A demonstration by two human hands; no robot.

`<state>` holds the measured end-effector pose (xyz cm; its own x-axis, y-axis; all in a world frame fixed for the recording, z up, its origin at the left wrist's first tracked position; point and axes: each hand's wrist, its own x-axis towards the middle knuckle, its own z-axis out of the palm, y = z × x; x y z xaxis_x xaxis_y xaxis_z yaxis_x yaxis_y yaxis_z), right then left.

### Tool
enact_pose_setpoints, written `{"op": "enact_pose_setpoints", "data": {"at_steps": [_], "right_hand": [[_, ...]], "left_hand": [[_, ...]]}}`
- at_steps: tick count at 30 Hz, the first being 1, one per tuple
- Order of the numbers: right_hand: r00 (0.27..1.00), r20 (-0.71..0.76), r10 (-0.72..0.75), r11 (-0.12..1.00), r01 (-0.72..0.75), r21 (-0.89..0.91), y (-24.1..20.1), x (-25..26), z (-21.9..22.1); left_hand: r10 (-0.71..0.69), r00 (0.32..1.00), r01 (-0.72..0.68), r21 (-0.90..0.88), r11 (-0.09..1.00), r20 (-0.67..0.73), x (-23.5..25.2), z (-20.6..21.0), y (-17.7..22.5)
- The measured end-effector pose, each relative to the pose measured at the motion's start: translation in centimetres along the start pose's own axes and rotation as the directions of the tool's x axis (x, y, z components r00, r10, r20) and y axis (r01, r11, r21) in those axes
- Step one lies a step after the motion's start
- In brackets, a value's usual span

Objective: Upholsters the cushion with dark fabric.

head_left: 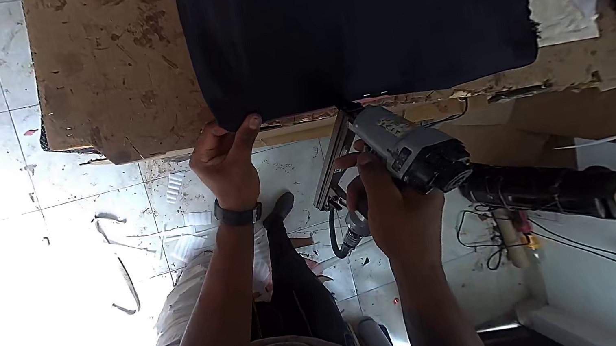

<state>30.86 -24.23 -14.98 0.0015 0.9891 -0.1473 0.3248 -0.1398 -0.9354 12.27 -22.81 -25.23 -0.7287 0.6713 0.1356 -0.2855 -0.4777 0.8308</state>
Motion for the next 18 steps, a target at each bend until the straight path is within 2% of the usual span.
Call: {"op": "enact_pose_setpoints", "data": {"at_steps": [8,15,18], "right_hand": [[0.999,-0.037,0.007,0.999,-0.009,-0.046,0.0,-0.4,0.5],[0.999,-0.011,-0.045,0.996,0.044,-0.083,-0.3,-1.5,2.7],[1.0,-0.01,-0.018,0.996,0.017,-0.084,-1.1,-1.7,3.0]], "left_hand": [[-0.044,0.999,0.047,-0.162,0.986,0.024,0.3,-1.3,-1.8],[-0.073,0.995,0.083,-0.172,0.982,0.068,0.8,-1.8,-1.7],[-0.087,0.993,0.1,-0.167,0.981,0.084,1.1,-2.0,-1.6]]}}
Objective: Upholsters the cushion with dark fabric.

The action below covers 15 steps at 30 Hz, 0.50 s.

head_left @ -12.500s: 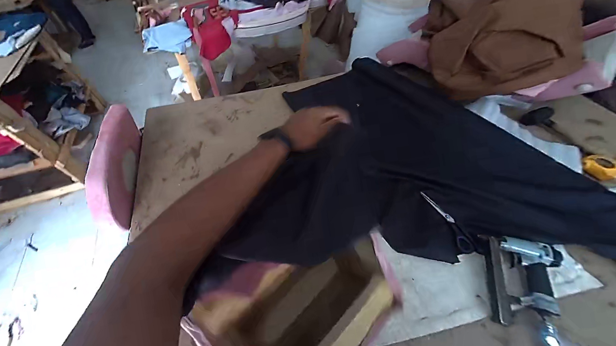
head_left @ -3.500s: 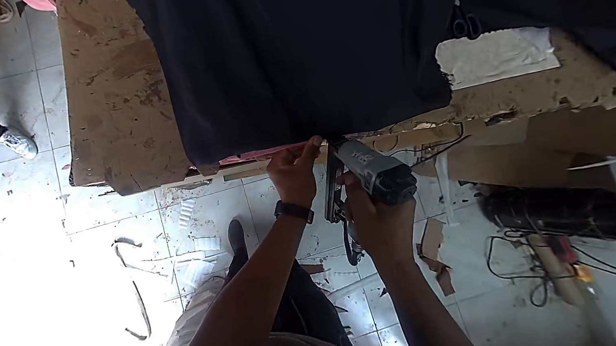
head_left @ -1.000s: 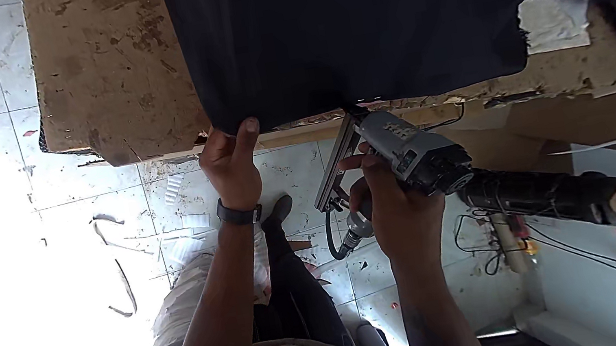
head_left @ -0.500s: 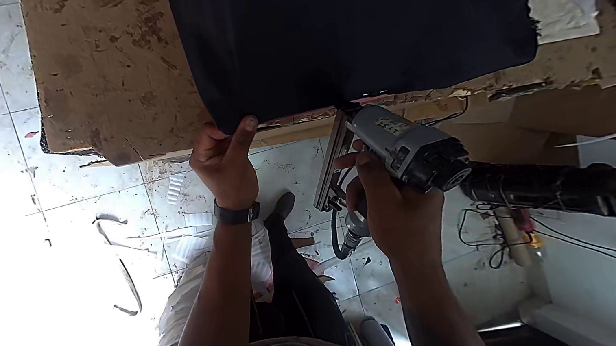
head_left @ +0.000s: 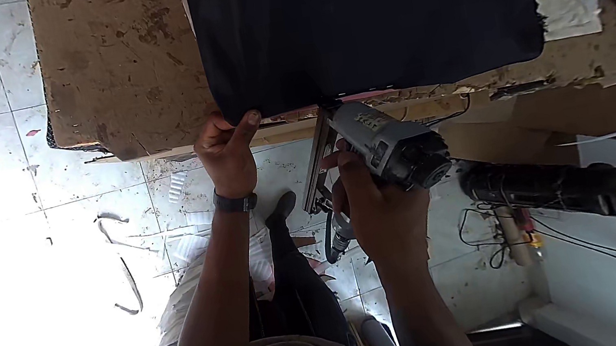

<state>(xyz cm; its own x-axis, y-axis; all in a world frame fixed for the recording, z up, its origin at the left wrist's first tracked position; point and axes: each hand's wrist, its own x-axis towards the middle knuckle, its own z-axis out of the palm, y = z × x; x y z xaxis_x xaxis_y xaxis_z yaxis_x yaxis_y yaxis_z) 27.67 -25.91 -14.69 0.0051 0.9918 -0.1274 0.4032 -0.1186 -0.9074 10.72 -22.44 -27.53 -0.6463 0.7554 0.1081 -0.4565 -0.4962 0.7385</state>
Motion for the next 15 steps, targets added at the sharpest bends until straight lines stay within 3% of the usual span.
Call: {"op": "enact_pose_setpoints", "data": {"at_steps": [15], "right_hand": [[1.0,0.015,0.013,1.0,-0.013,-0.007,-0.2,-2.6,4.9]], "left_hand": [[-0.074,0.996,0.075,-0.009,0.997,0.051,0.9,-0.7,0.7]]}}
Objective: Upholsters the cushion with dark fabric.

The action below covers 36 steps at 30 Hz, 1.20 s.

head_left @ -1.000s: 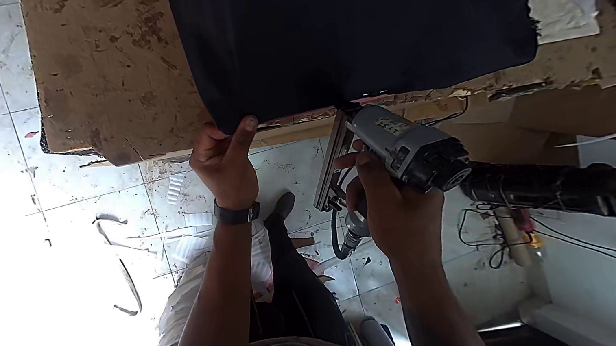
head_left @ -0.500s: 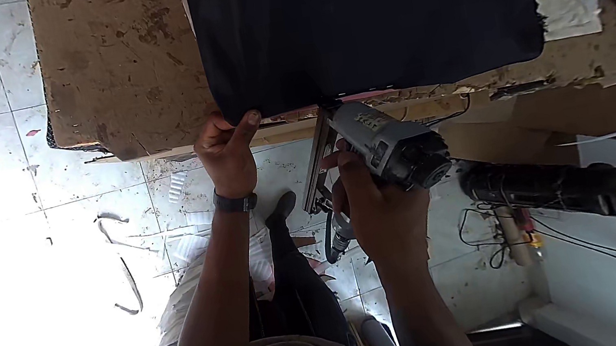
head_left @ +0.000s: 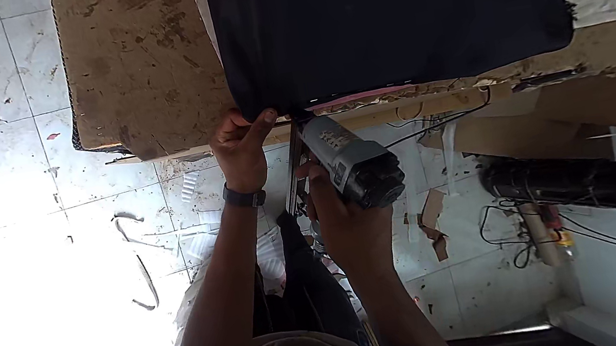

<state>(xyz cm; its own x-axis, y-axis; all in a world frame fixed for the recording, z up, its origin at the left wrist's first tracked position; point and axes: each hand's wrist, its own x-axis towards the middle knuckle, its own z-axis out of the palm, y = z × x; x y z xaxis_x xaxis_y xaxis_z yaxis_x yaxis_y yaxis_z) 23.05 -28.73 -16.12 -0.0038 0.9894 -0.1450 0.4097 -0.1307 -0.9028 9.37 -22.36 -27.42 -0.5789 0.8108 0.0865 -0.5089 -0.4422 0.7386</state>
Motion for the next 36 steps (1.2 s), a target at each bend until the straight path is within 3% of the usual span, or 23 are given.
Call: {"op": "enact_pose_setpoints", "data": {"at_steps": [5,8,10,11,12,13,14,16,18,19,20,22,24,29,31,33,36], "right_hand": [[0.999,0.006,0.038,0.999,-0.038,-0.031,0.0,-0.2,-0.7],[0.999,-0.006,0.054,0.997,-0.054,0.061,1.2,-1.9,-3.6],[0.999,-0.051,-0.004,0.997,0.008,0.077,3.3,-3.9,-6.9],[0.996,-0.071,-0.054,0.995,0.06,0.086,4.6,-4.7,-8.8],[0.99,-0.097,-0.102,0.989,0.112,0.101,6.4,-5.5,-10.7],[0.984,-0.126,-0.128,0.984,0.142,0.11,8.3,-6.2,-12.5],[0.981,-0.146,-0.127,0.984,0.143,0.108,10.2,-7.3,-14.2],[0.981,-0.171,-0.094,0.989,0.111,0.093,13.2,-9.2,-16.9],[0.973,-0.218,-0.076,0.993,0.093,0.069,15.4,-9.2,-18.8],[0.969,-0.237,-0.068,0.995,0.085,0.06,15.9,-9.2,-19.5],[0.964,-0.258,-0.063,0.994,0.082,0.065,16.3,-9.1,-20.2],[0.956,-0.29,-0.047,0.996,0.066,0.057,16.7,-9.1,-20.9],[0.945,-0.321,-0.058,0.997,0.068,0.02,16.7,-8.8,-20.9],[0.891,-0.45,0.059,0.988,0.013,0.155,16.8,-9.0,-18.7],[0.871,-0.478,0.114,0.977,-0.011,0.213,17.1,-9.2,-17.4],[0.854,-0.5,0.141,0.972,-0.024,0.234,17.1,-9.4,-16.2],[0.835,-0.534,0.131,0.977,-0.017,0.213,17.2,-9.3,-14.6]], "left_hand": [[-0.061,0.998,0.059,0.065,0.996,0.028,-0.2,-0.2,0.8],[-0.129,0.978,0.044,0.445,0.894,0.163,-0.1,-1.3,4.9],[-0.128,0.944,-0.152,0.742,0.653,0.306,0.1,-1.8,9.9],[-0.092,0.907,-0.306,0.791,0.529,0.412,0.8,-1.0,12.3],[-0.048,0.834,-0.465,0.746,0.476,0.55,1.9,1.0,14.0],[-0.056,0.708,-0.598,0.64,0.482,0.704,3.2,4.5,15.0],[-0.115,0.528,-0.691,0.505,0.517,0.841,4.2,8.8,15.3],[-0.303,0.04,-0.809,0.208,0.549,0.952,5.8,19.2,13.3],[-0.523,-0.419,-0.849,-0.116,0.516,0.742,7.6,28.8,7.3],[-0.601,-0.565,-0.814,-0.263,0.518,0.565,8.3,32.2,3.5],[-0.665,-0.64,-0.767,-0.374,0.522,0.385,8.7,34.8,-0.2],[-0.698,-0.709,-0.633,-0.526,0.567,0.102,8.9,38.2,-5.8],[-0.677,-0.73,-0.504,-0.598,0.624,-0.091,7.8,41.0,-8.8],[-0.62,-0.668,-0.303,-0.611,0.731,-0.411,3.1,46.5,-13.8],[-0.614,-0.635,-0.309,-0.574,0.758,-0.469,1.7,48.1,-15.3],[-0.627,-0.603,-0.41,-0.482,0.774,-0.493,0.6,48.9,-16.4],[-0.664,-0.646,-0.616,-0.257,0.745,-0.376,3.4,47.0,-18.7]]}}
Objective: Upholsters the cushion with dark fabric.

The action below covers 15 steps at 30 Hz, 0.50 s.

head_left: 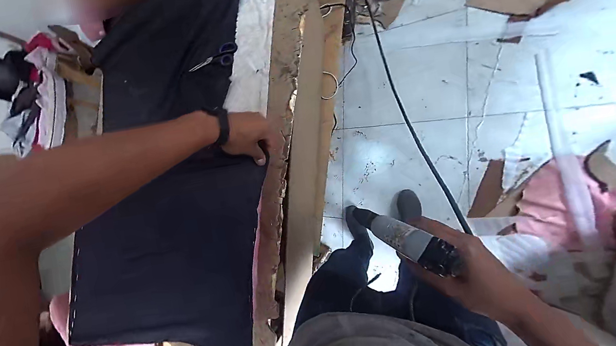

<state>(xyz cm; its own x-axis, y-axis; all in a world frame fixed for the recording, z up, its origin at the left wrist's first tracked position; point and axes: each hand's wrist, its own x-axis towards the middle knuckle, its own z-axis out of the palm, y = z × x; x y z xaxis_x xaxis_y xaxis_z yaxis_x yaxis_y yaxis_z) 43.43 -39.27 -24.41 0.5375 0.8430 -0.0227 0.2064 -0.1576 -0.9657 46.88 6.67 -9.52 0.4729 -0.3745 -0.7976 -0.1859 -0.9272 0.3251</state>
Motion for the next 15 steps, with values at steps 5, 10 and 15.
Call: {"op": "enact_pose_setpoints", "data": {"at_steps": [5,10,15], "right_hand": [[0.995,-0.087,0.038,0.999,-0.034,0.038,-0.4,1.1,3.1],[0.996,-0.089,-0.021,0.997,0.028,0.078,-3.5,5.9,5.9],[0.996,-0.036,-0.086,0.995,0.087,0.04,-6.2,12.1,7.3]], "left_hand": [[-0.144,0.927,0.025,-0.326,0.945,-0.347,-3.0,4.2,-3.0],[-0.048,0.917,-0.039,-0.211,0.977,-0.395,-2.0,4.9,-4.2],[-0.021,0.942,-0.052,-0.209,0.976,-0.334,-0.1,4.8,-5.7]]}}
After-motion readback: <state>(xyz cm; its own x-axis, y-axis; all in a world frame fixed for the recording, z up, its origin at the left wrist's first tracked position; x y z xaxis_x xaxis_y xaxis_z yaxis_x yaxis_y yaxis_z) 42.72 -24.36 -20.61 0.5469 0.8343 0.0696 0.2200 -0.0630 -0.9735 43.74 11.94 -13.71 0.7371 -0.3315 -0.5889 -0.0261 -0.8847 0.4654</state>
